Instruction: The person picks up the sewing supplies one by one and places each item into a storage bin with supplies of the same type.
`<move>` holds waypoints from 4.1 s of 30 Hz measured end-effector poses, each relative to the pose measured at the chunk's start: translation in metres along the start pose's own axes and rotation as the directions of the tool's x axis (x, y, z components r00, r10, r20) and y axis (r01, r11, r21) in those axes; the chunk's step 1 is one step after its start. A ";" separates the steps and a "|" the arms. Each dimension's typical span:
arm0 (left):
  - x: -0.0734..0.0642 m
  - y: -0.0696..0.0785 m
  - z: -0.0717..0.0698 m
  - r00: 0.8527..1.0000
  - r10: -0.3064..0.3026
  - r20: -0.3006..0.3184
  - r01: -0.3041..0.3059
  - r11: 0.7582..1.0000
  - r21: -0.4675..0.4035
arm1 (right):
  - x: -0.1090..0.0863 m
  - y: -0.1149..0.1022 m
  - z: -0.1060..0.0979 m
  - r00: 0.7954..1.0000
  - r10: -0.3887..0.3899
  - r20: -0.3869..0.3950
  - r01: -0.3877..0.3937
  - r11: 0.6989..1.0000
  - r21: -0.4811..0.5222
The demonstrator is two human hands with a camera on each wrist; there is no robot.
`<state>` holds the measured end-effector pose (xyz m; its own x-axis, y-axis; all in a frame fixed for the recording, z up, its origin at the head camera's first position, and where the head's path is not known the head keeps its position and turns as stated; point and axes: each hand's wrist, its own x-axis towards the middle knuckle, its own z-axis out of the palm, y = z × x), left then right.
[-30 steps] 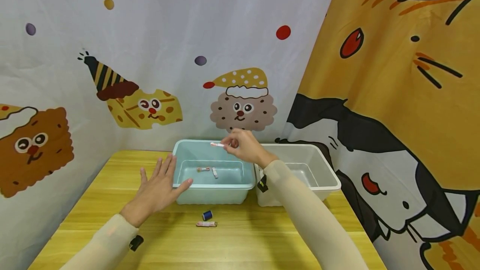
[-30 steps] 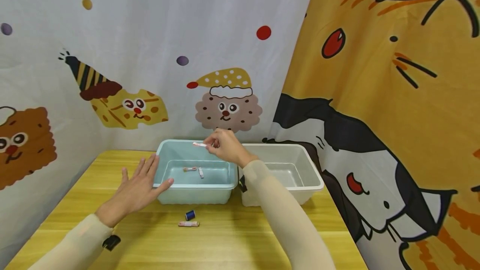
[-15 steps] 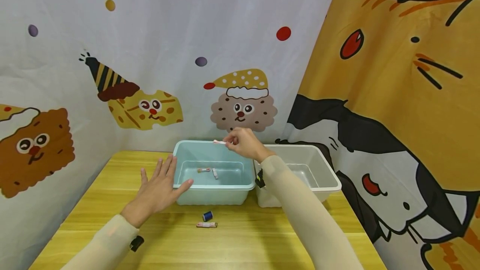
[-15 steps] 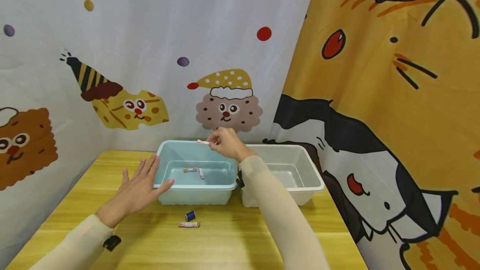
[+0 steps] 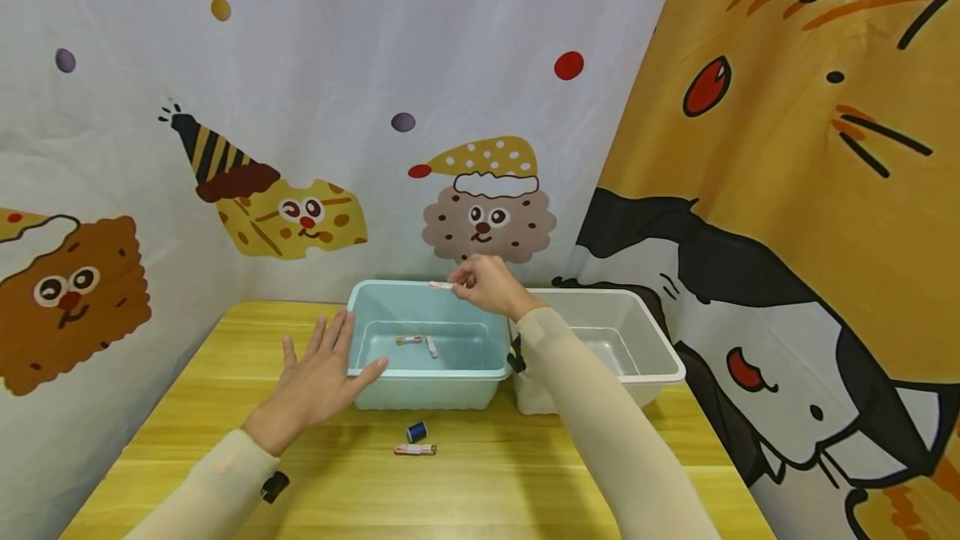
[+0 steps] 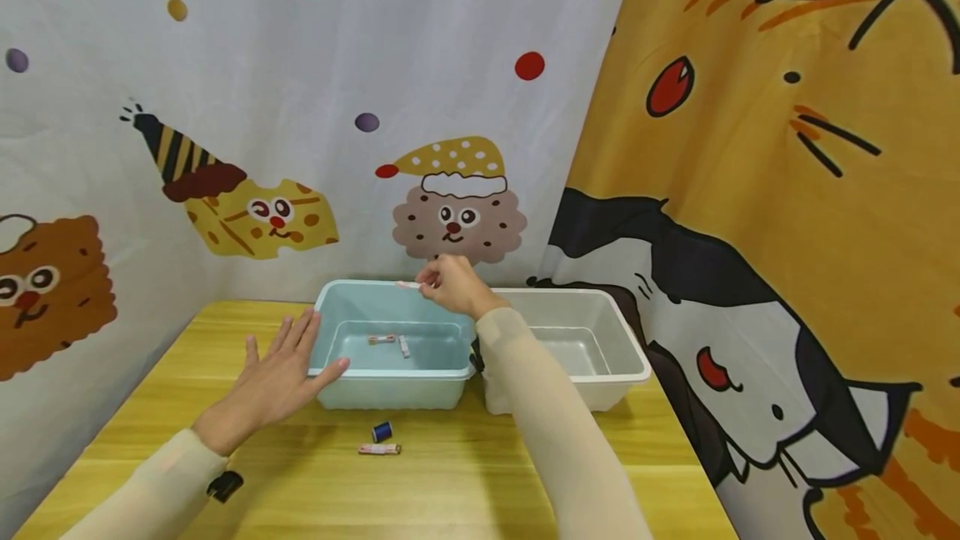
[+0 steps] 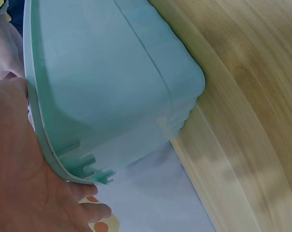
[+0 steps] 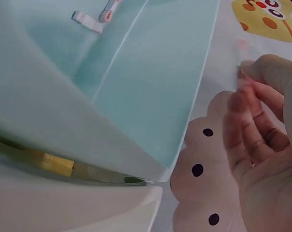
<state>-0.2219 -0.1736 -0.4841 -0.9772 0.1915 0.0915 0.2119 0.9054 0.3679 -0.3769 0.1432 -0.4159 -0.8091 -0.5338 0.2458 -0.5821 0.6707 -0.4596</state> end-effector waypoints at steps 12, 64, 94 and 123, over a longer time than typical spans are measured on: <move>-0.001 0.001 -0.001 1.000 0.001 -0.004 -0.001 1.000 -0.002 | -0.004 0.002 0.002 0.998 0.043 0.036 -0.044 0.999 0.015; 0.001 0.000 0.001 1.000 -0.013 -0.004 0.013 1.000 -0.007 | -0.080 -0.026 0.005 0.985 -0.170 -0.041 0.169 0.985 -0.015; 0.002 0.001 0.000 1.000 -0.012 0.001 0.012 1.000 -0.002 | -0.142 -0.043 0.035 0.942 -0.325 -0.086 0.331 0.942 0.060; 0.002 0.000 0.001 1.000 -0.011 -0.005 0.011 1.000 0.008 | -0.169 -0.043 0.084 0.877 -0.477 0.056 0.468 0.875 0.124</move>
<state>-0.2234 -0.1728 -0.4850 -0.9795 0.1795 0.0916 0.2007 0.9104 0.3619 -0.2084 0.1606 -0.5094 -0.4277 -0.8170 0.3867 -0.8779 0.2737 -0.3929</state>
